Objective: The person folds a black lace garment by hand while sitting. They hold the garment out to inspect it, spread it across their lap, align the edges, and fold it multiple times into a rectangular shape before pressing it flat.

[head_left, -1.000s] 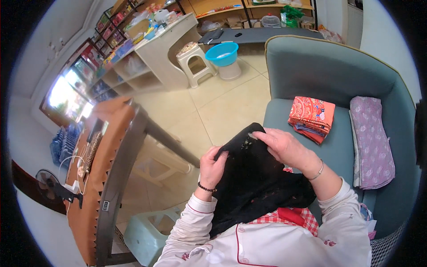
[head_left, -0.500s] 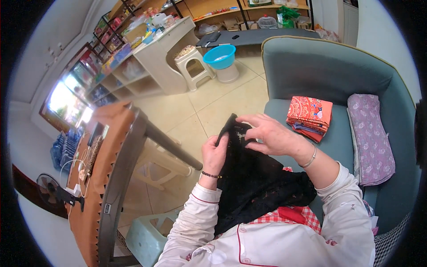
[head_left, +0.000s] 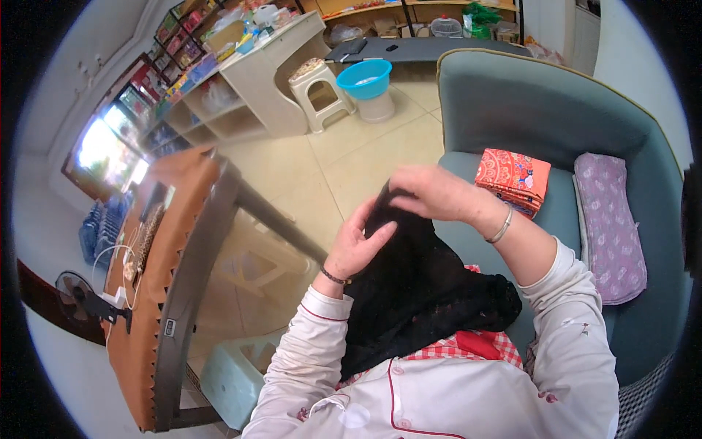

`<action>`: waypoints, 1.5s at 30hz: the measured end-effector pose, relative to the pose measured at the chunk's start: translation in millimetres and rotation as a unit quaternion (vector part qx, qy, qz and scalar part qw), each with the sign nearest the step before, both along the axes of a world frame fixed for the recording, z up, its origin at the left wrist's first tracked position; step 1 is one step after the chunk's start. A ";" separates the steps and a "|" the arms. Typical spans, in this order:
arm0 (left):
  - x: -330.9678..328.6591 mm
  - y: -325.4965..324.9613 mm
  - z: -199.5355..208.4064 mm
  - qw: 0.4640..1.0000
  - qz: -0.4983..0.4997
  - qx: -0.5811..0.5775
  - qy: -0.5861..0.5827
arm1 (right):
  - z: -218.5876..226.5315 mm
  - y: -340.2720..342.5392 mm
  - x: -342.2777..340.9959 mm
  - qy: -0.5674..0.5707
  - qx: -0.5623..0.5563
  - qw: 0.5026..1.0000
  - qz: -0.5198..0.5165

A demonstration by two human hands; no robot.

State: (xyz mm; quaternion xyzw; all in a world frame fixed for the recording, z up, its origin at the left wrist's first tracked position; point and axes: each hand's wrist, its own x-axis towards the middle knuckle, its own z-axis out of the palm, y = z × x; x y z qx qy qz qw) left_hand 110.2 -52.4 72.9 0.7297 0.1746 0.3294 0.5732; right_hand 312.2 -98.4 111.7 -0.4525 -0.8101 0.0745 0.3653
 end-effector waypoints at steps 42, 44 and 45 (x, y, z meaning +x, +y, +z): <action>-136.7 -110.4 -91.5 0.917 0.103 0.128 0.365 | -23.5 9.8 72.9 0.222 -0.144 0.931 -0.250; -147.1 -113.8 -92.2 0.935 0.139 0.111 0.306 | -27.5 12.7 73.9 0.220 -0.139 0.936 -0.239; -150.7 -113.5 -83.0 0.950 0.162 0.050 0.261 | -26.4 11.1 72.8 0.219 -0.140 0.932 -0.251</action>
